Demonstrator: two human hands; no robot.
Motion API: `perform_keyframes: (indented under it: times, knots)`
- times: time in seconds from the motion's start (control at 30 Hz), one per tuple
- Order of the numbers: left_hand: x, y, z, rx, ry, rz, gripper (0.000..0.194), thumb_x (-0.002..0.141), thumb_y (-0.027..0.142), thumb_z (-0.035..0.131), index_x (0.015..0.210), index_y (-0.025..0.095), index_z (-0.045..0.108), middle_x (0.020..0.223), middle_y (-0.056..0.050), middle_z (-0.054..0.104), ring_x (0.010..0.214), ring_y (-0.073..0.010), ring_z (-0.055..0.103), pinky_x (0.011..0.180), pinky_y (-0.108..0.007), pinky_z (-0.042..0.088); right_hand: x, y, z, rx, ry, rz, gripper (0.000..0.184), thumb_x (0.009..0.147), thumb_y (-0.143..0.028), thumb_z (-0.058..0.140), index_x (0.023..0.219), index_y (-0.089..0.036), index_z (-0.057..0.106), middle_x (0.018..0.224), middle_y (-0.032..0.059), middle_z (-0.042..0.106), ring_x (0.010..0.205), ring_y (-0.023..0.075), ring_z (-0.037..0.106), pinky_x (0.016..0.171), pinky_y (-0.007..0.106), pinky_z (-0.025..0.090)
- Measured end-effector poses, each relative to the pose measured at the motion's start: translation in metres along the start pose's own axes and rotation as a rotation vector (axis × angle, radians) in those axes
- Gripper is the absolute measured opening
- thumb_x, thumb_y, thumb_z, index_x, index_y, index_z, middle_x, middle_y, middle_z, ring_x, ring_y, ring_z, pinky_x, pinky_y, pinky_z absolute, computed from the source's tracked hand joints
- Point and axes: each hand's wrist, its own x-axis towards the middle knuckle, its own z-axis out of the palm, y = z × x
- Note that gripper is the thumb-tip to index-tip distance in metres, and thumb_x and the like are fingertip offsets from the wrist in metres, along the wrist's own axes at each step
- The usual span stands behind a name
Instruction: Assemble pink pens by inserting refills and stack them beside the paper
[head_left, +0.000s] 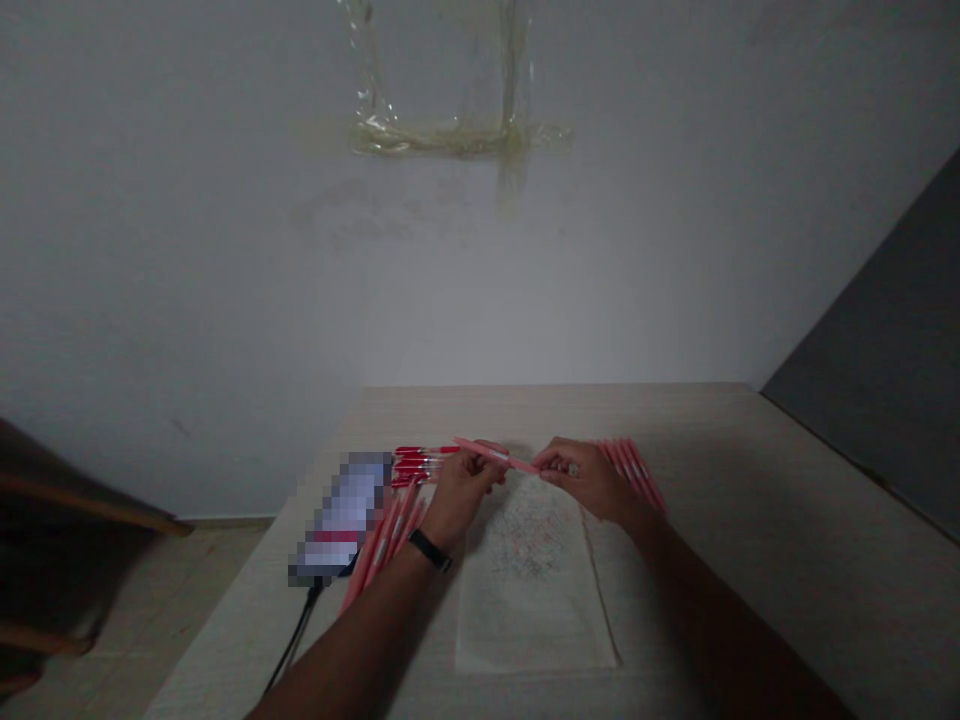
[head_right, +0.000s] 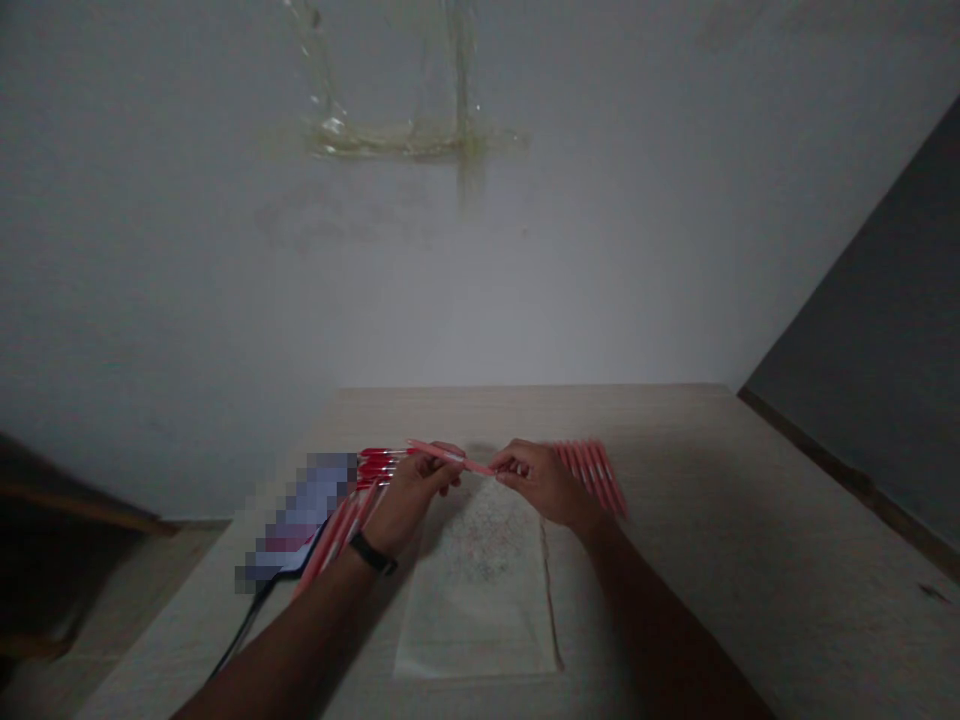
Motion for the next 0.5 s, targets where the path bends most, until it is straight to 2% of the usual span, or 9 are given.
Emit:
perform_keyframes:
  times: [0.5]
  knots:
    - [-0.0008,0.003,0.0015,0.006,0.001,0.001,0.033,0.076,0.041,0.071,0.093,0.013,0.07,0.069,-0.001,0.064,0.061,-0.0128,0.056,0.056,-0.023,0.041,0.0001,-0.0035,-0.0012,-0.006,0.002,0.029,0.011,0.088,-0.026,0.066,0.094,-0.019,0.073,0.086,0.0034,0.068,0.08,0.0168,0.062,0.07,0.026,0.045]
